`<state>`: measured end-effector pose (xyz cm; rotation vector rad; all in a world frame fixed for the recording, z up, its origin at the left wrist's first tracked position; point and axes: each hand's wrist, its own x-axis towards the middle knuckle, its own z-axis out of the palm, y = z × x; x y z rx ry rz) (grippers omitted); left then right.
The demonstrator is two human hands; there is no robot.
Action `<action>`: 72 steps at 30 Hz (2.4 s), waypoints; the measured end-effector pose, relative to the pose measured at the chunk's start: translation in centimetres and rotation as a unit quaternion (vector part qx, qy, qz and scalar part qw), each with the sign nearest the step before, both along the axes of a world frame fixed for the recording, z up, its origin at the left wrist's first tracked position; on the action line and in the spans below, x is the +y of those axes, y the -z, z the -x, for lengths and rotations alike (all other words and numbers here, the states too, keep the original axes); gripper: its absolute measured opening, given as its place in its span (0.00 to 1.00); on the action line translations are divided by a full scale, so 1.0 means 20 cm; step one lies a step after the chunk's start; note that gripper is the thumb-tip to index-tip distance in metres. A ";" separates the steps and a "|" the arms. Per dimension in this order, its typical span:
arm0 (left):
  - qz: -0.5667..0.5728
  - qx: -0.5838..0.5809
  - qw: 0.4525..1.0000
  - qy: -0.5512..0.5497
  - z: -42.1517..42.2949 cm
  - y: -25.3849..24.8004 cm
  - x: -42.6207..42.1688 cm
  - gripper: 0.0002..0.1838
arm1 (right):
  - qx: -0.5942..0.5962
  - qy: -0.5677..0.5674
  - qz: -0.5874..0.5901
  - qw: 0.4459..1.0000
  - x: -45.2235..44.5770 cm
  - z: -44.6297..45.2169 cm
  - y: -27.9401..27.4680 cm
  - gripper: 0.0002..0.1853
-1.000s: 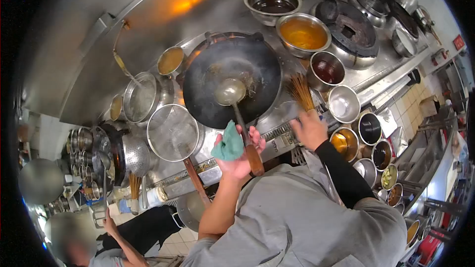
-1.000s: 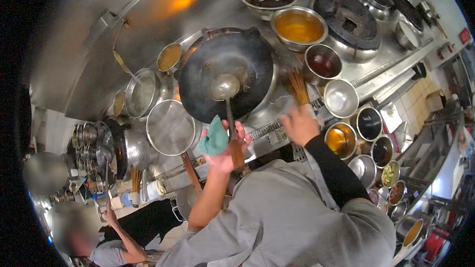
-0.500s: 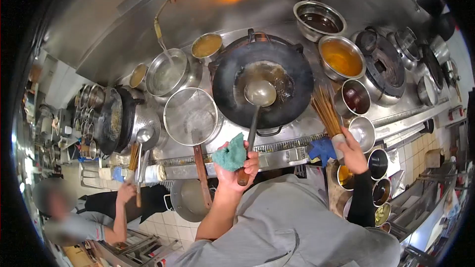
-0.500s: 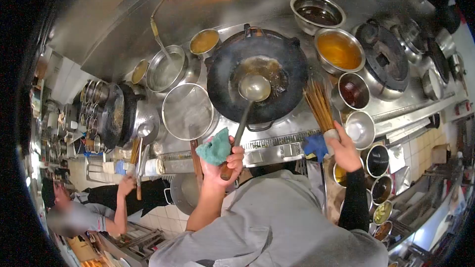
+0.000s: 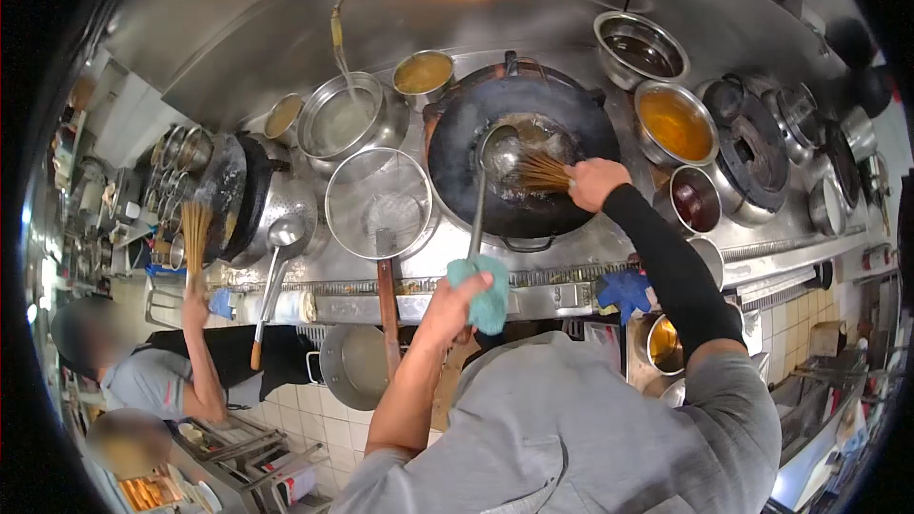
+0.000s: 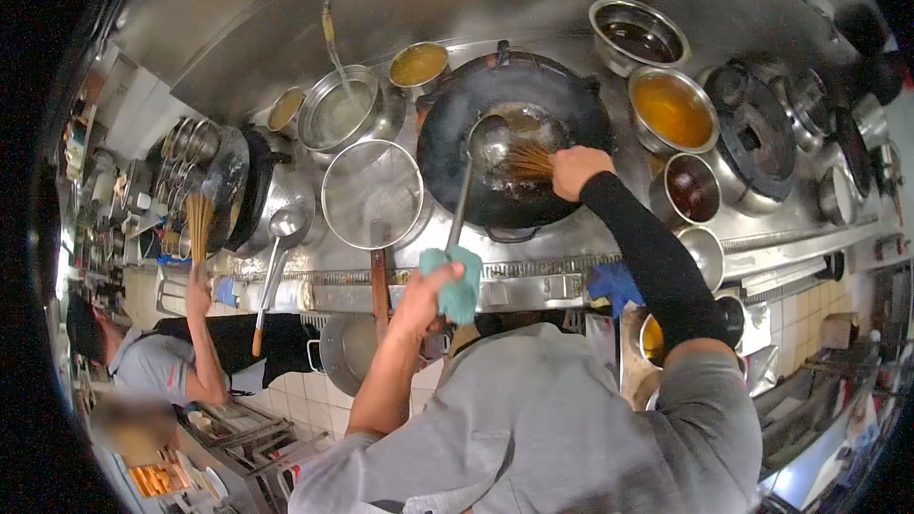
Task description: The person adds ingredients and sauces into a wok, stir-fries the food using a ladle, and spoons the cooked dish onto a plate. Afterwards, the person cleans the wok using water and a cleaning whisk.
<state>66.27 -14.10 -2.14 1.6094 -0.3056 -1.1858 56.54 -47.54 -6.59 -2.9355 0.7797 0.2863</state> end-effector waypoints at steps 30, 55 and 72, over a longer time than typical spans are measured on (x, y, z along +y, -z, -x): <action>-0.060 -0.216 0.959 -0.175 0.03 0.56 0.53 0.15 | -0.067 0.124 0.013 0.990 -0.09 -0.54 0.24 0.13; -0.287 -0.361 0.887 -0.015 0.18 0.96 0.69 0.40 | -0.111 0.024 -0.126 0.986 0.38 -0.41 0.32 0.18; -0.118 -0.332 0.924 -0.150 0.19 0.85 0.63 0.28 | -0.055 0.128 -0.023 0.990 0.20 -0.68 0.26 0.18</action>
